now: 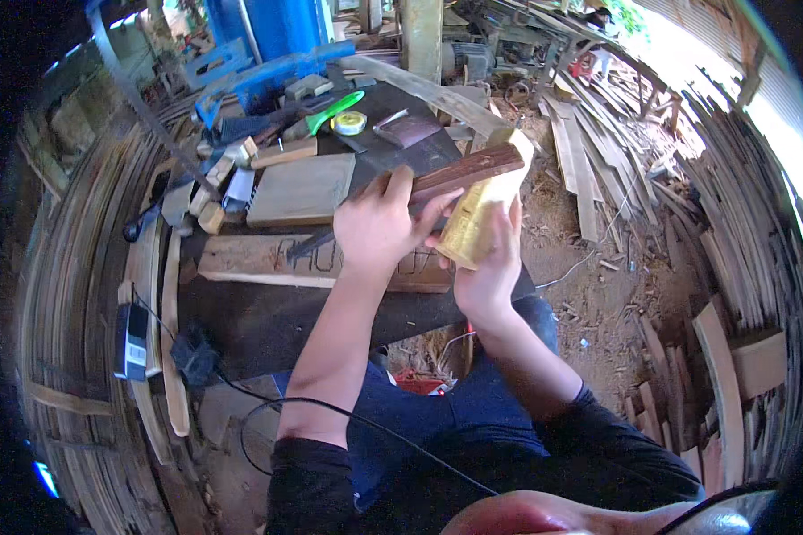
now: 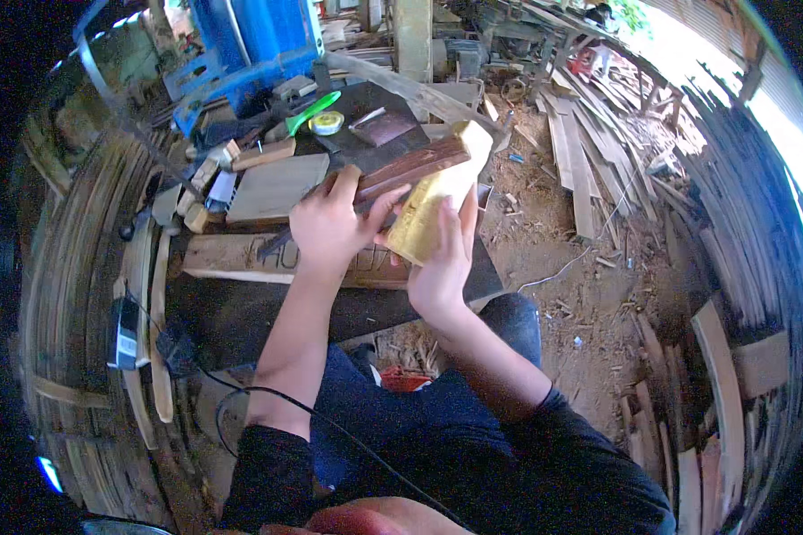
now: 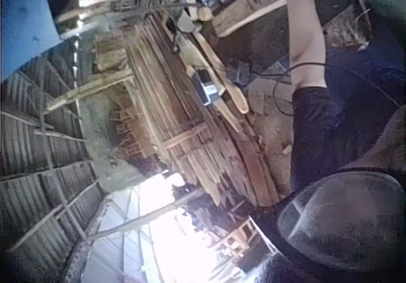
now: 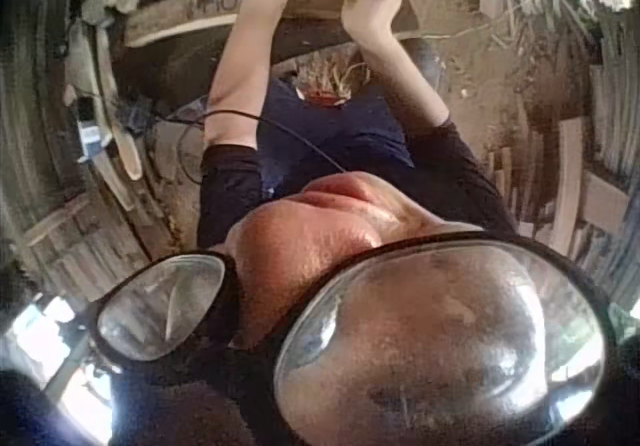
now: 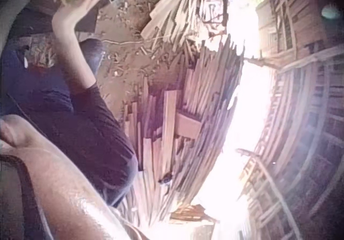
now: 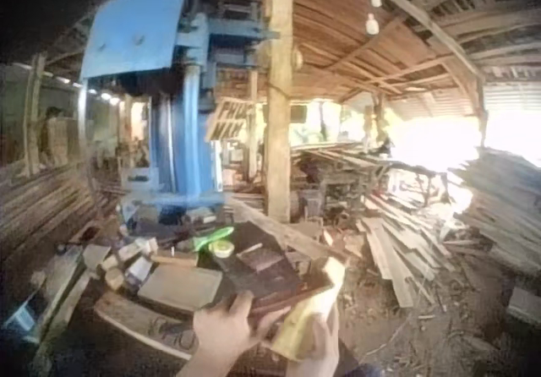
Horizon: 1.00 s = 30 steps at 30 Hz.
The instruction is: The recorder is using a chisel and a mallet to shape a piece of wood at a workbench.
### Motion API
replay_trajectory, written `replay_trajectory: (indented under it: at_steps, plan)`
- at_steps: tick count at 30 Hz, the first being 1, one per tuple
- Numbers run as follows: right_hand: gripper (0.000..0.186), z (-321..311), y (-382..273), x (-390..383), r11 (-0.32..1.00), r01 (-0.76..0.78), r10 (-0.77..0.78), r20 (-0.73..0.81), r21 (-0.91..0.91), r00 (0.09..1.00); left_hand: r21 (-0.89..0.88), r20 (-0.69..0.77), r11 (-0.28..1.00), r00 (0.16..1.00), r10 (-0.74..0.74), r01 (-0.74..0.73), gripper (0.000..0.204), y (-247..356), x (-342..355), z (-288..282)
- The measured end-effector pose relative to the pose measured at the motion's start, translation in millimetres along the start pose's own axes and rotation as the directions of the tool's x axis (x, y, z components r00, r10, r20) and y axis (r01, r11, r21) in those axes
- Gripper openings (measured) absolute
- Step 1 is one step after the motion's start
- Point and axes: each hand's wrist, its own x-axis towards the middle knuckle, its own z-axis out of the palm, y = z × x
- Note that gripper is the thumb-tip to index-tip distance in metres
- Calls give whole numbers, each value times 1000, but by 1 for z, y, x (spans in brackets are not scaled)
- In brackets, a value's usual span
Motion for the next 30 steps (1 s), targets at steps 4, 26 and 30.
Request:
replay_trajectory:
  at_steps: [4, 26, 30]
  plan:
    - [40, 15, -3, 4, 998, 26, -21, -82, 57, 996, -6, -13, 1000, 1000, -8, 8, 49, -2, 4, -5]
    - [75, 31, 46, 6, 944, -90, 88, 23, 318, 996, -146, 12, 981, 992, -129, 130, 45, -12, 5, -19]
    - [72, 17, 34, 8, 1000, 2, -2, 59, 9, 998, -175, 12, 982, 998, -69, 70, 43, 0, 1, -19]
